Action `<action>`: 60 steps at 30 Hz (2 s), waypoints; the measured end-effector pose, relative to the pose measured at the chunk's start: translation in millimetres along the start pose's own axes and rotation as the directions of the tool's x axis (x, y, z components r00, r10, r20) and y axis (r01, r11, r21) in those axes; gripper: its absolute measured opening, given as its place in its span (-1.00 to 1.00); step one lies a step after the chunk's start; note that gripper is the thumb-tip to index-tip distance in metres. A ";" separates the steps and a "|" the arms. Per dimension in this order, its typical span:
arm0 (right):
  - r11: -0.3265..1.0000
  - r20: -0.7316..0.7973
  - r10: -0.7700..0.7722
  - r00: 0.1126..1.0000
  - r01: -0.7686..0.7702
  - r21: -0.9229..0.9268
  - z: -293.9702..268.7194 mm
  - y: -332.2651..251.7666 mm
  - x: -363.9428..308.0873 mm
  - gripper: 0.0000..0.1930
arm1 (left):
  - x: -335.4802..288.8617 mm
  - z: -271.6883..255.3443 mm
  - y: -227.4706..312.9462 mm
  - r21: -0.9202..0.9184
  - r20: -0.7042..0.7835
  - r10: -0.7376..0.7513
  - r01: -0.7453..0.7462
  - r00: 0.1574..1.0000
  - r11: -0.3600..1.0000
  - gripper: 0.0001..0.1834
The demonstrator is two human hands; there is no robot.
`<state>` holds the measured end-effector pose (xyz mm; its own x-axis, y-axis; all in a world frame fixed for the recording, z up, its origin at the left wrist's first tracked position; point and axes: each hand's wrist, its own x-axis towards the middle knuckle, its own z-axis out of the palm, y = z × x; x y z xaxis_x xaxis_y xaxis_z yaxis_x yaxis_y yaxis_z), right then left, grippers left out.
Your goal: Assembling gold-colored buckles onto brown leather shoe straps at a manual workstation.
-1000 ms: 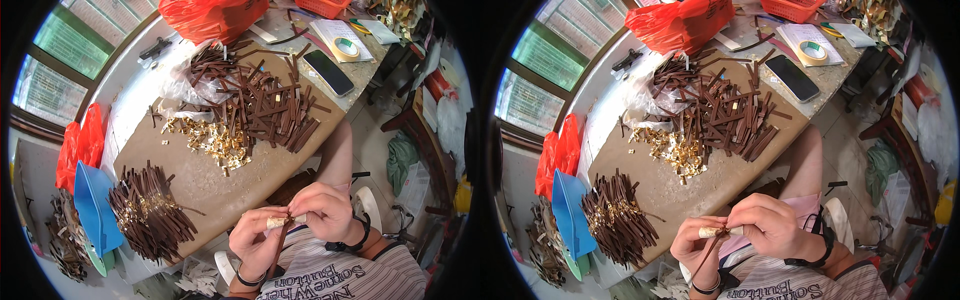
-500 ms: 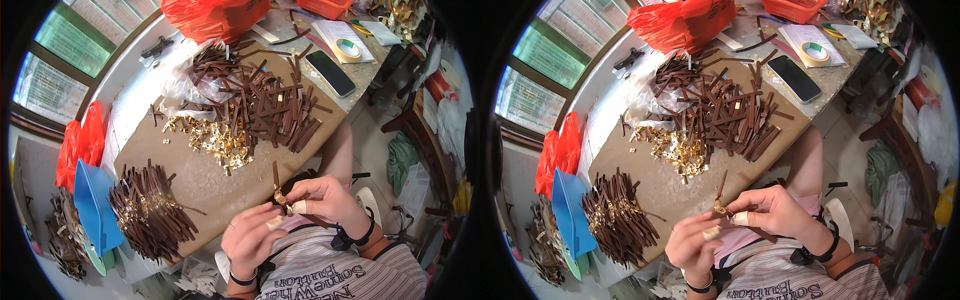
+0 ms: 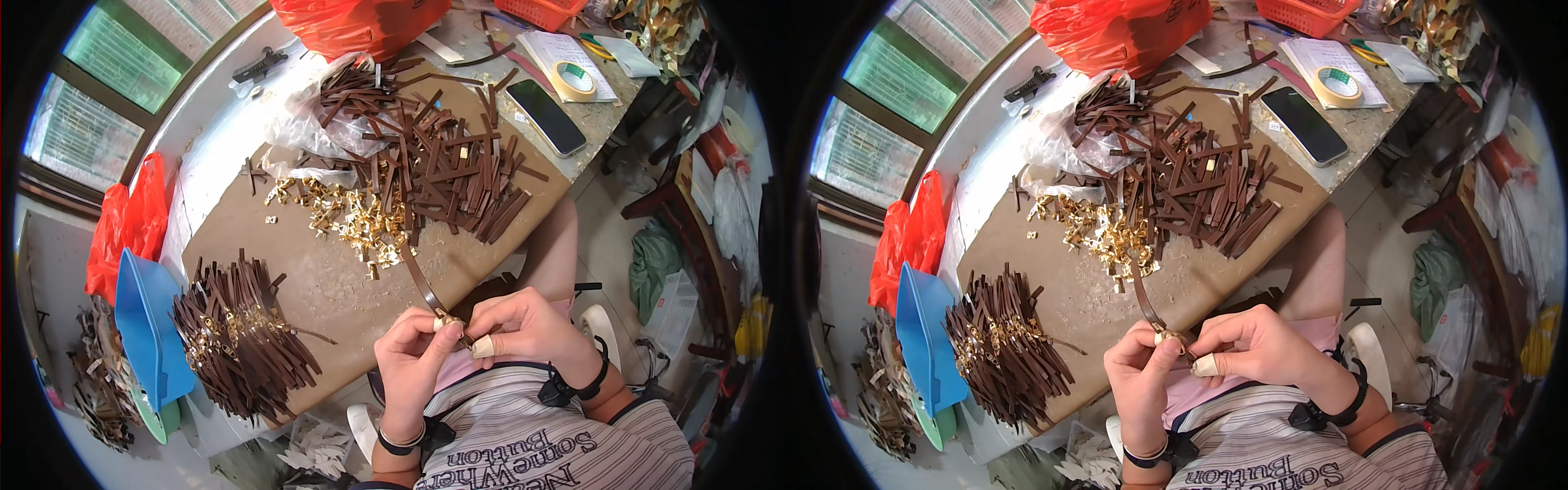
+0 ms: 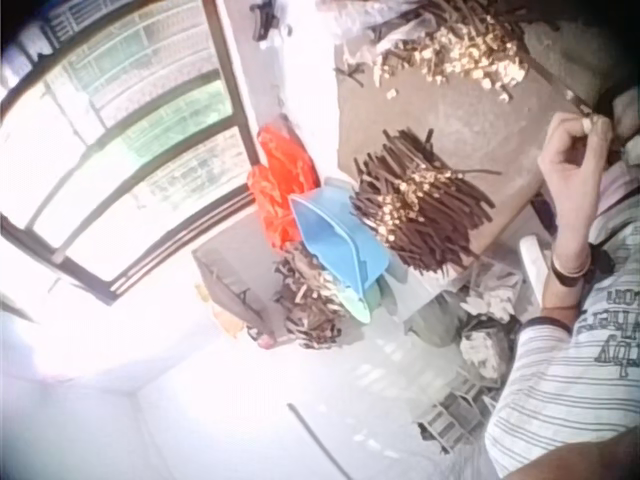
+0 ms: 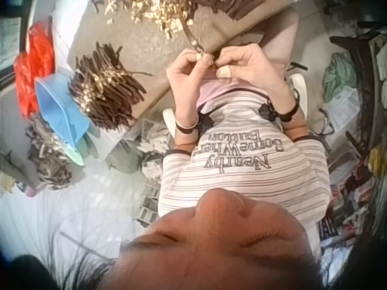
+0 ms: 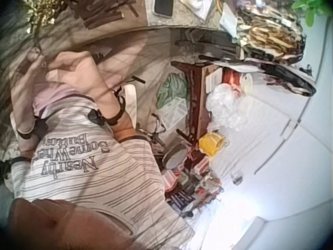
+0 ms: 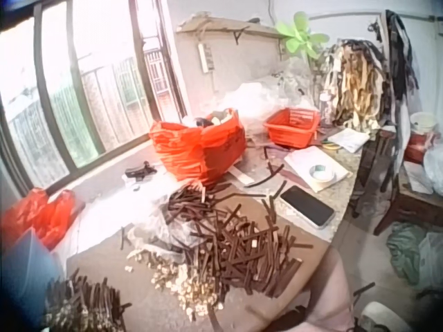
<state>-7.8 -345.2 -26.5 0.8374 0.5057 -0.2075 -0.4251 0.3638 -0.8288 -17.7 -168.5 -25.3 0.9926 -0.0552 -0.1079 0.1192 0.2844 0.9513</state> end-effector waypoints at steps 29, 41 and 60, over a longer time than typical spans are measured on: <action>0.971 0.159 0.154 0.975 -0.180 0.160 3.8 1.7 0.5 -0.84 | -3.2 -0.7 11.0 0.130 -0.053 0.122 -0.115 0.991 0.985 -0.87; 0.984 0.184 0.172 0.968 -0.178 0.017 13.2 5.3 10.5 -0.82 | -11.4 -13.6 14.5 0.093 -0.095 0.067 -0.058 0.993 0.994 -0.90; 0.067 0.137 -0.625 0.768 0.228 -0.971 24.6 32.5 120.1 -0.90 | 29.1 -107.9 79.2 0.879 -0.287 0.656 -0.081 0.698 0.470 -0.85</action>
<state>70.4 -253.3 -65.6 0.8621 0.2682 0.4299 0.4959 -0.6205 -0.6074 22.9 -44.3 15.7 0.7772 0.4225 0.4664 -0.0433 -0.7035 0.7094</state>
